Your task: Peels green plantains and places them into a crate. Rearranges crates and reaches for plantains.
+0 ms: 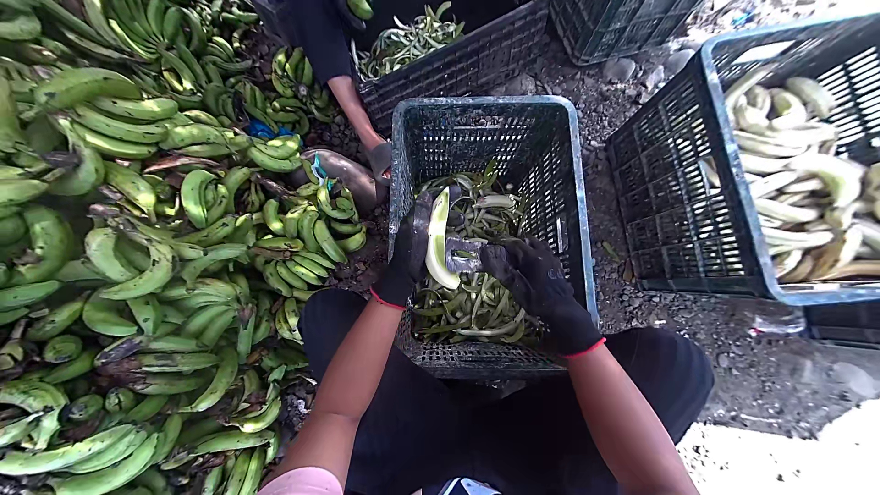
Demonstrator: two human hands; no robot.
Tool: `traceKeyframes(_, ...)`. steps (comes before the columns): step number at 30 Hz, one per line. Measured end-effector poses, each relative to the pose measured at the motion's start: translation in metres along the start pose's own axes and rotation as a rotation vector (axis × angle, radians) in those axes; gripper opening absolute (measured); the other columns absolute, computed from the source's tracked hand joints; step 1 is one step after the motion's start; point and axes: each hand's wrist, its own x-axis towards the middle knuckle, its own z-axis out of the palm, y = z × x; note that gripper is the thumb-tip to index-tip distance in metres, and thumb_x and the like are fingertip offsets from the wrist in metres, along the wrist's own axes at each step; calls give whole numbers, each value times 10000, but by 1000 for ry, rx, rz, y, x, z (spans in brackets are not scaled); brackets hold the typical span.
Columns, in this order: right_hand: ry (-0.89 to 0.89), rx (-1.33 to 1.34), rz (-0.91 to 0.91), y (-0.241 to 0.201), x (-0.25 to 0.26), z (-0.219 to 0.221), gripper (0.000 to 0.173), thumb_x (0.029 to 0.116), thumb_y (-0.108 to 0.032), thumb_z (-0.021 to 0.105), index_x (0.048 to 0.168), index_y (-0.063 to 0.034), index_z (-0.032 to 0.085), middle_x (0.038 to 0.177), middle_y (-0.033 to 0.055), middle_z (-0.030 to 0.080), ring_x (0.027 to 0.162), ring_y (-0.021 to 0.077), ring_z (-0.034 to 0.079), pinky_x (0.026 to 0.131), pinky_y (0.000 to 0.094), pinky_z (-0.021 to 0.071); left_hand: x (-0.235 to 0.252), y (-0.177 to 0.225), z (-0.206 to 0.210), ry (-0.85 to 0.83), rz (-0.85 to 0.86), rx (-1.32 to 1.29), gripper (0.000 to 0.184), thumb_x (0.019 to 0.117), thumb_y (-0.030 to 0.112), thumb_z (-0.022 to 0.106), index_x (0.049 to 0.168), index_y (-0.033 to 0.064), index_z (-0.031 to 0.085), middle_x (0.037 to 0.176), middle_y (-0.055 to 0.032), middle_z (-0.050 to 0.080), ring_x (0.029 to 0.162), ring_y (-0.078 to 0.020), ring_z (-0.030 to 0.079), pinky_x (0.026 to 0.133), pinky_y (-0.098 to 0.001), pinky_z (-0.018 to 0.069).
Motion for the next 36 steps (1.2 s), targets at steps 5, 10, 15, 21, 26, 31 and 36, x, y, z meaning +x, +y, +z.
traceKeyframes(5,-6,-169,-196,4,2,6,758,869,-777,443,1268,-196,723,1155,208,659,1074,442,610,809,647,466,2,9,-7,-5,3,-11,567,1124,367,130,1342,79,567,913,-58,711,632,-115,663,503,-237,552)
traceKeyframes(10,57,-61,95,-5,1,14,663,940,-684,482,1260,-146,700,1182,232,639,1106,442,606,847,657,483,-7,-5,10,-25,-6,93,508,1118,320,201,1334,54,576,980,-59,697,776,-117,668,680,-281,585)
traceKeyframes(15,159,210,349,3,-4,-1,749,982,-769,273,1119,-125,630,842,135,609,735,318,614,602,567,480,-18,-11,23,-86,-47,303,520,1122,353,213,1365,68,573,993,-72,708,712,-105,662,641,-275,587)
traceKeyframes(21,105,108,375,3,-3,-15,807,927,-844,274,1017,-142,663,802,118,626,739,319,634,609,580,480,-13,-8,6,-154,-77,267,501,1116,385,234,1440,145,531,928,-57,706,600,-124,631,521,-264,551)
traceKeyframes(26,-377,-135,615,6,-26,-25,700,959,-674,535,1027,2,706,1096,242,690,1128,429,627,981,677,418,-28,-1,-12,-477,-310,1138,483,1067,404,497,1395,60,583,1314,-172,640,1206,-260,613,1059,-471,464)
traceKeyframes(31,-606,-127,601,3,-41,-17,743,1008,-631,483,1144,81,642,1253,306,618,1239,460,569,991,677,418,-8,24,50,-846,-501,1198,400,1087,296,470,1322,-3,595,1260,-180,625,1131,-242,597,1011,-447,465)
traceKeyframes(36,-568,-83,596,5,-44,-26,716,1011,-624,480,1102,62,661,1199,283,645,1184,435,601,975,658,429,52,73,185,-508,-149,-4,304,1111,297,296,1177,96,513,909,-47,683,791,-156,702,714,-334,621)
